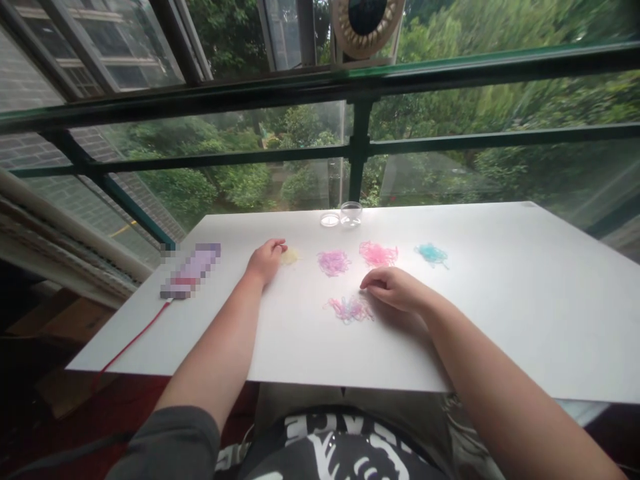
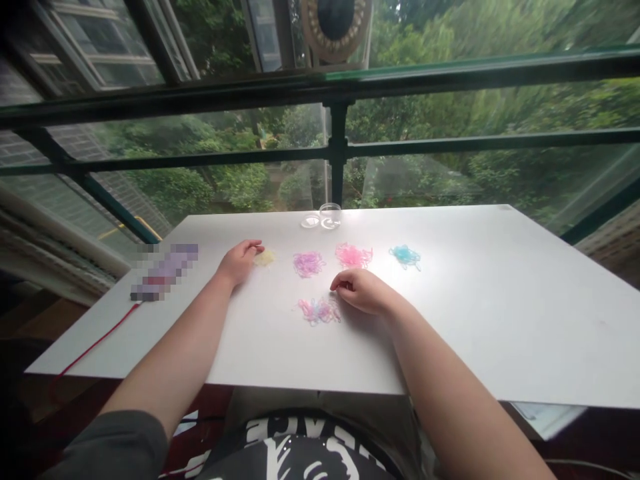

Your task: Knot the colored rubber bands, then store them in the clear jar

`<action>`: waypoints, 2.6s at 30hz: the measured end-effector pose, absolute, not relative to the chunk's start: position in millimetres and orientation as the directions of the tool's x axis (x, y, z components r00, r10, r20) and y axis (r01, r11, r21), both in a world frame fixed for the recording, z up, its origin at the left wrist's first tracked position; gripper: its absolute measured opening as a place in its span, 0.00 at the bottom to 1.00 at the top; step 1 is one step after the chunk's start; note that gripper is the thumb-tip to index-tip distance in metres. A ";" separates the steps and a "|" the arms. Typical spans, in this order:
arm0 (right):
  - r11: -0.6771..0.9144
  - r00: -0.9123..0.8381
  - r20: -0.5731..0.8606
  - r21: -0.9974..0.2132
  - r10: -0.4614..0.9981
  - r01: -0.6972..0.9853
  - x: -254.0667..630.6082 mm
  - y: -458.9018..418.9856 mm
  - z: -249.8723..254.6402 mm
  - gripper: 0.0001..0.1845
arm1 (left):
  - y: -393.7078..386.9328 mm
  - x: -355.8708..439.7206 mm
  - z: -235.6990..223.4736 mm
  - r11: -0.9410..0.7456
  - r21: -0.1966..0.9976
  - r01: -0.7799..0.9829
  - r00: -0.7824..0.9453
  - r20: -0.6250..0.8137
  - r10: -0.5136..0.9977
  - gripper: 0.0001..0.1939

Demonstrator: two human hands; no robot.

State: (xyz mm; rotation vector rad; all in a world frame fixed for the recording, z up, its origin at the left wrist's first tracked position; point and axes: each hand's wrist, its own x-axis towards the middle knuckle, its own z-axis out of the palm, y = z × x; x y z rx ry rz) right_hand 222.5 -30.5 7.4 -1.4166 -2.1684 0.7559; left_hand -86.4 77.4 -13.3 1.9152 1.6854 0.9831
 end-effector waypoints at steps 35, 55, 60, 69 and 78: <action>0.196 -0.304 0.155 -0.974 0.940 0.110 198.0 -26.7 -12.6 0.14 | -0.1 10.3 0.4 -0.796 0.483 0.365 0.660 0.468 0.587 0.06; 0.343 -0.297 0.234 -0.848 0.926 0.403 197.7 -26.7 -11.2 0.02 | 0.1 8.2 -2.4 -0.717 0.568 0.403 0.630 0.396 0.668 0.05; 0.368 -0.326 0.248 -0.846 0.912 0.387 200.8 -27.8 -8.0 0.03 | 0.3 6.6 0.3 -0.710 0.585 0.392 0.634 0.387 0.669 0.05; 0.335 -0.324 0.247 -0.908 0.913 0.253 200.3 -24.5 -14.4 0.07 | 3.6 3.1 0.8 -0.715 0.580 0.391 0.602 0.426 0.675 0.04; 0.376 -0.351 0.251 -0.856 0.902 0.355 197.0 -29.4 -5.7 0.03 | 1.1 6.0 1.6 -0.711 0.594 0.375 0.638 0.391 0.663 0.04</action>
